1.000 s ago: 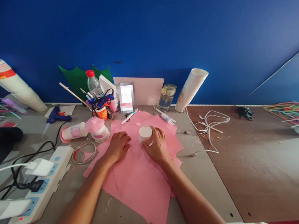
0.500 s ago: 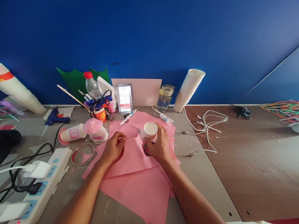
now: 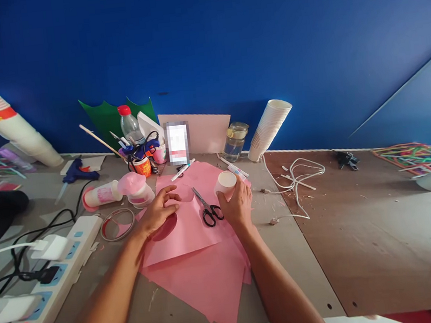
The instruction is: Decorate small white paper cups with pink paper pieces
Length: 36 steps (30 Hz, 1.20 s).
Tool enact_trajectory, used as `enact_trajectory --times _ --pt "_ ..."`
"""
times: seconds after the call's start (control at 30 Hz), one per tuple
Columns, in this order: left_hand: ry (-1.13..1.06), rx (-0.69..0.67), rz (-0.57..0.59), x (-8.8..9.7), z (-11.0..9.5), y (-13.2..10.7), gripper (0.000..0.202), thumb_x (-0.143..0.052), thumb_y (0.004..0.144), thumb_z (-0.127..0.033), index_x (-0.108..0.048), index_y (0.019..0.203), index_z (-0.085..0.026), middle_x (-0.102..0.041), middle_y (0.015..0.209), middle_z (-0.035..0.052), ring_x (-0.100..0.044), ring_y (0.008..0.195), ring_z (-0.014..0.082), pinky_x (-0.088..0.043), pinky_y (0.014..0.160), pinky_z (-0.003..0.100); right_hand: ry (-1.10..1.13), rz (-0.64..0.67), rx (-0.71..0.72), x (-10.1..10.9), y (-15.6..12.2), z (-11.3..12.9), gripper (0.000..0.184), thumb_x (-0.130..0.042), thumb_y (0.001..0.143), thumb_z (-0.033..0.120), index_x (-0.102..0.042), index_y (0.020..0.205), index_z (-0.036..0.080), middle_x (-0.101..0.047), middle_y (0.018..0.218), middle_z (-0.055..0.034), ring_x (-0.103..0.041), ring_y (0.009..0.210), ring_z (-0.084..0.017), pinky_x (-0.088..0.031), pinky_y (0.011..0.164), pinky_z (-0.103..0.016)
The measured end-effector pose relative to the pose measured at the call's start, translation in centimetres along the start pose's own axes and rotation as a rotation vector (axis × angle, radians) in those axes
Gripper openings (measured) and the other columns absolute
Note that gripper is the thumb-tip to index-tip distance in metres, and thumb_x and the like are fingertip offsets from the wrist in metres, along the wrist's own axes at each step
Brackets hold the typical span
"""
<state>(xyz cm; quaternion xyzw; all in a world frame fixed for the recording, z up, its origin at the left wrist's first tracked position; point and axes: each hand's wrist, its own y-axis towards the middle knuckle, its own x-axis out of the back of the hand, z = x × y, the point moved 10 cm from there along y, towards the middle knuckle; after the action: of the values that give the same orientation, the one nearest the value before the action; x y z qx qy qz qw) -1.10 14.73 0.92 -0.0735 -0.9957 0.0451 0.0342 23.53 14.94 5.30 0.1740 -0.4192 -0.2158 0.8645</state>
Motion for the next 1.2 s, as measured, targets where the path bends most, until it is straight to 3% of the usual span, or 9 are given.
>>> enact_trajectory --times 0.17,0.27,0.4,0.6,0.73,0.87,0.97,1.2 --pt "0.122 -0.068 -0.185 1.7 -0.5 0.1 0.060 -0.066 0.067 -0.020 -0.046 0.124 -0.023 -0.054 0.115 0.0080 -0.053 0.109 0.0218 -0.045 0.081 0.032 0.028 0.032 -0.037 -0.2 0.1 -0.3 0.064 -0.060 0.071 0.036 -0.041 0.128 0.015 -0.059 0.114 -0.0153 -0.053 0.103 -0.032 -0.041 0.089 -0.049" --pt "-0.109 -0.052 -0.209 1.6 -0.2 0.1 0.056 -0.068 0.069 -0.022 -0.047 0.121 -0.023 -0.052 0.119 0.0071 -0.055 0.112 0.0224 -0.041 0.093 0.036 0.030 0.036 -0.004 -0.3 0.0 0.2 0.061 -0.060 0.071 0.036 -0.042 0.126 0.016 -0.060 0.112 -0.0144 -0.053 0.103 -0.032 -0.041 0.087 -0.050" --pt "-0.642 0.004 -0.126 0.1 -0.3 -0.2 0.046 -0.067 0.075 -0.030 -0.049 0.117 -0.024 -0.057 0.118 0.0054 -0.060 0.108 0.0246 -0.040 0.097 0.045 0.040 0.034 0.043 -0.5 -0.2 0.5 0.059 -0.059 0.073 0.036 -0.041 0.127 0.018 -0.059 0.113 -0.0135 -0.052 0.105 -0.032 -0.040 0.089 -0.050" --pt "-0.912 0.120 0.128 -2.4 -1.0 -0.6 0.040 -0.056 0.082 -0.043 -0.057 0.111 -0.016 -0.060 0.123 0.0143 -0.055 0.117 0.0323 -0.039 0.097 0.053 0.067 0.040 0.016 -0.9 -0.1 0.0 0.059 -0.059 0.073 0.033 -0.042 0.126 0.018 -0.059 0.115 -0.0138 -0.052 0.107 -0.031 -0.039 0.091 -0.049" --pt "-0.883 0.189 0.151 -2.5 -0.3 -0.9 0.048 -0.050 0.084 -0.055 -0.058 0.112 -0.017 -0.063 0.118 0.0149 -0.055 0.116 0.0329 -0.041 0.096 0.055 0.044 0.121 0.011 -1.7 -0.2 -0.1 0.055 -0.061 0.071 0.033 -0.047 0.121 0.016 -0.062 0.110 -0.0144 -0.053 0.104 -0.032 -0.040 0.089 -0.050" --pt "-0.791 0.213 0.173 -2.6 0.6 -1.2 0.053 -0.049 0.085 -0.056 -0.052 0.122 -0.020 -0.063 0.118 0.0136 -0.056 0.116 0.0311 -0.042 0.096 0.052 0.060 0.141 -0.003 -2.1 -0.3 -0.3 0.050 -0.061 0.071 0.034 -0.050 0.116 0.017 -0.063 0.107 -0.0133 -0.055 0.101 -0.033 -0.041 0.086 -0.049" --pt "-0.791 0.155 0.228 -3.1 0.1 -1.0 0.052 -0.050 0.084 -0.056 -0.049 0.125 -0.025 -0.062 0.120 0.0106 -0.058 0.112 0.0306 -0.045 0.093 0.051 0.076 0.133 -0.013 -2.4 -0.3 -0.8 0.050 -0.061 0.069 0.034 -0.051 0.115 0.018 -0.062 0.108 -0.0131 -0.056 0.100 -0.033 -0.043 0.085 -0.049" --pt "-0.753 0.123 0.233 -4.1 -0.9 -1.5 0.055 -0.043 0.085 -0.062 -0.054 0.118 -0.020 -0.065 0.111 0.0122 -0.058 0.111 0.0317 -0.044 0.093 0.050 0.187 0.145 -0.035 -2.6 -0.4 -0.9 0.050 -0.060 0.069 0.034 -0.051 0.116 0.021 -0.063 0.106 -0.0103 -0.059 0.096 -0.031 -0.048 0.076 -0.046"
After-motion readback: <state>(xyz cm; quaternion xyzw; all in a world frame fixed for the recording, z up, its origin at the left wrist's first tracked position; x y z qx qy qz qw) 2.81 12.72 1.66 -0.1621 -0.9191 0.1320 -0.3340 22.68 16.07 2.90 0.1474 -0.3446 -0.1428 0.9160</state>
